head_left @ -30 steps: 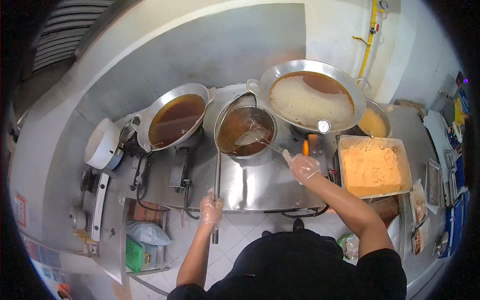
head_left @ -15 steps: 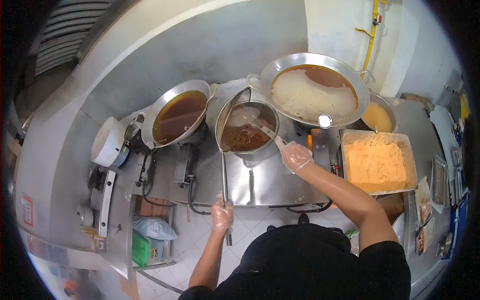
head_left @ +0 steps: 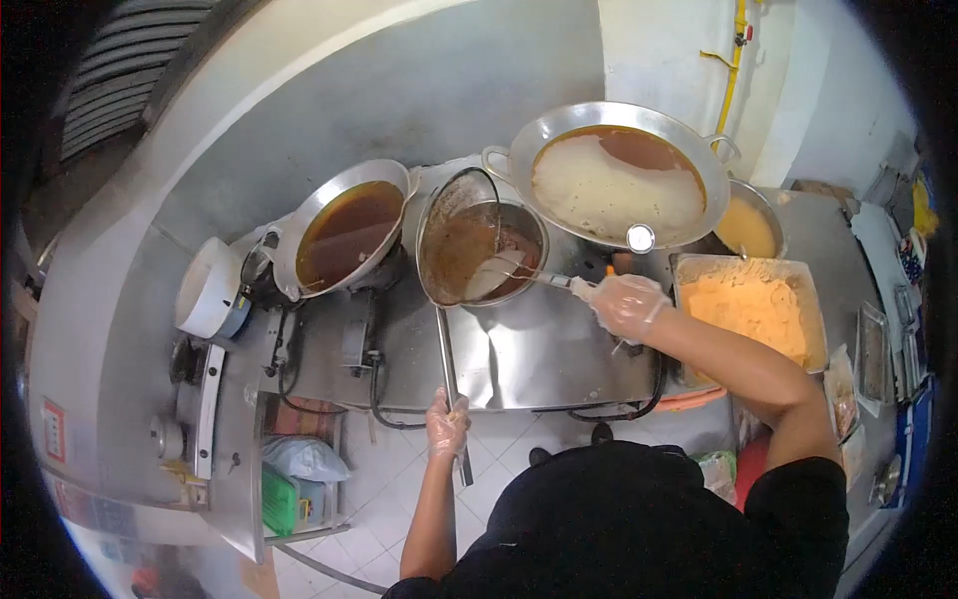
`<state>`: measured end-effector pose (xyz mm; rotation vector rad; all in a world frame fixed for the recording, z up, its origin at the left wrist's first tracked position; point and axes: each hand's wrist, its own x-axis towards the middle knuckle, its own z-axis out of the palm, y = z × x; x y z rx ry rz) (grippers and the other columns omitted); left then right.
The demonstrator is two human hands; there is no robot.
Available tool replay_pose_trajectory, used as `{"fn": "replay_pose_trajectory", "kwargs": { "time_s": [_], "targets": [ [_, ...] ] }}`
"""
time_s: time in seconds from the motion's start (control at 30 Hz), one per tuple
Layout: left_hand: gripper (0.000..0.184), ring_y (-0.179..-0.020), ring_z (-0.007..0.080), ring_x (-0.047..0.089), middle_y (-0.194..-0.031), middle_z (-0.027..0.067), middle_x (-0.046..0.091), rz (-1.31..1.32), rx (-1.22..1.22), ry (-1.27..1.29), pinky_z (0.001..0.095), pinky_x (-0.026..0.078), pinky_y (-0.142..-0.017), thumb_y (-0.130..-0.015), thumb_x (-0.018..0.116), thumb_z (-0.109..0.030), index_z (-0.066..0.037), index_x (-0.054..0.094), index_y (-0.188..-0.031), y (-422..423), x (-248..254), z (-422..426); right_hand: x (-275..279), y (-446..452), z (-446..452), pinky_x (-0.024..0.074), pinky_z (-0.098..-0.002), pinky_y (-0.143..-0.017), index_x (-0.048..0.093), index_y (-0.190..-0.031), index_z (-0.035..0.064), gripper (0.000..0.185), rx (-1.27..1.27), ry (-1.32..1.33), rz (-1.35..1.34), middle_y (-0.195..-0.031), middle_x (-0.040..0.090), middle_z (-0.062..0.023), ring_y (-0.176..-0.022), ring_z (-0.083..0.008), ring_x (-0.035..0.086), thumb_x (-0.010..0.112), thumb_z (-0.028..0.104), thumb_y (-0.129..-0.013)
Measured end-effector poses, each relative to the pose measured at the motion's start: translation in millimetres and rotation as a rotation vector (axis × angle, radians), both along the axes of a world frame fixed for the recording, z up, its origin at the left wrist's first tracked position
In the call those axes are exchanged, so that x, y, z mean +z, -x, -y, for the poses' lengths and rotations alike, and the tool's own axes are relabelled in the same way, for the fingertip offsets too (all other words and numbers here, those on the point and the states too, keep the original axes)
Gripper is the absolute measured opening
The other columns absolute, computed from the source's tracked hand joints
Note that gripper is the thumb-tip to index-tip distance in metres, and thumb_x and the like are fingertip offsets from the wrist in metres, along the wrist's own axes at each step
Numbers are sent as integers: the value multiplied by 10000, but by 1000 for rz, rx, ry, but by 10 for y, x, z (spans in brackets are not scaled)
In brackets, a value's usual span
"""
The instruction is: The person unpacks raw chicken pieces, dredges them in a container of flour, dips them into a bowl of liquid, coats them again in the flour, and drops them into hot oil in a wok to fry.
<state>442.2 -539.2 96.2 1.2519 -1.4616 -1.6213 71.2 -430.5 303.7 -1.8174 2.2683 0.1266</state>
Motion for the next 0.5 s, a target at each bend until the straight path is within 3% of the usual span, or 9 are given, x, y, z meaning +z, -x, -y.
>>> {"fn": "replay_pose_trajectory", "kwargs": {
  "time_s": [0.07, 0.17, 0.23, 0.3, 0.37, 0.5],
  "targets": [
    [132, -573, 82, 513, -837, 50, 638, -30, -20, -51, 229, 421, -486, -1045, 487, -126, -32, 540, -1121, 58, -4, 22, 391, 3, -350, 570, -494, -657, 461, -1392, 79, 465, 79, 159, -143, -787, 680, -203, -783, -372, 710, 510, 99, -930],
    [109, -558, 100, 535, -803, 67, 636, 32, -76, 19, 249, 426, -467, -1037, 483, -101, -19, 540, -1079, 225, 250, 16, 796, 253, -465, 567, -504, -674, 438, -1409, 104, 497, -26, 288, -269, -838, 682, -213, -812, -381, 701, 522, 99, -919],
    [107, -576, 103, 543, -796, 69, 633, 29, -77, -86, 252, 433, -472, -1019, 494, -82, -5, 532, -1084, 323, 385, 55, 823, 766, -404, 567, -504, -697, 428, -1402, 100, 471, -31, 425, -289, -923, 682, -247, -875, -394, 699, 511, 122, -939],
    [112, -602, 110, 550, -790, 82, 620, 150, -107, -167, 258, 438, -469, -984, 511, -52, 12, 516, -1075, 437, 566, 136, 793, 1239, -209, 564, -501, -749, 465, -1351, 58, 392, -188, 359, -279, -997, 688, -257, -936, -413, 691, 456, 135, -966],
    [146, -597, 113, 542, -815, 89, 616, 29, -93, -257, 253, 431, -462, -971, 517, -37, 8, 484, -1106, 480, 585, 233, 947, 1453, -164, 552, -498, -834, 500, -1302, 29, 344, -362, 281, -309, -1078, 685, -255, -1040, -417, 668, 386, 149, -1001],
    [283, -585, 116, 526, -870, 102, 604, -84, -71, -420, 240, 425, -453, -951, 525, -10, -26, 384, -1196, 509, 625, 365, 432, 2530, -224, 546, -483, -872, 576, -1230, 20, 337, -660, 263, -300, -1128, 682, -243, -1084, -416, 653, 366, 166, -1010]
  ]
}}
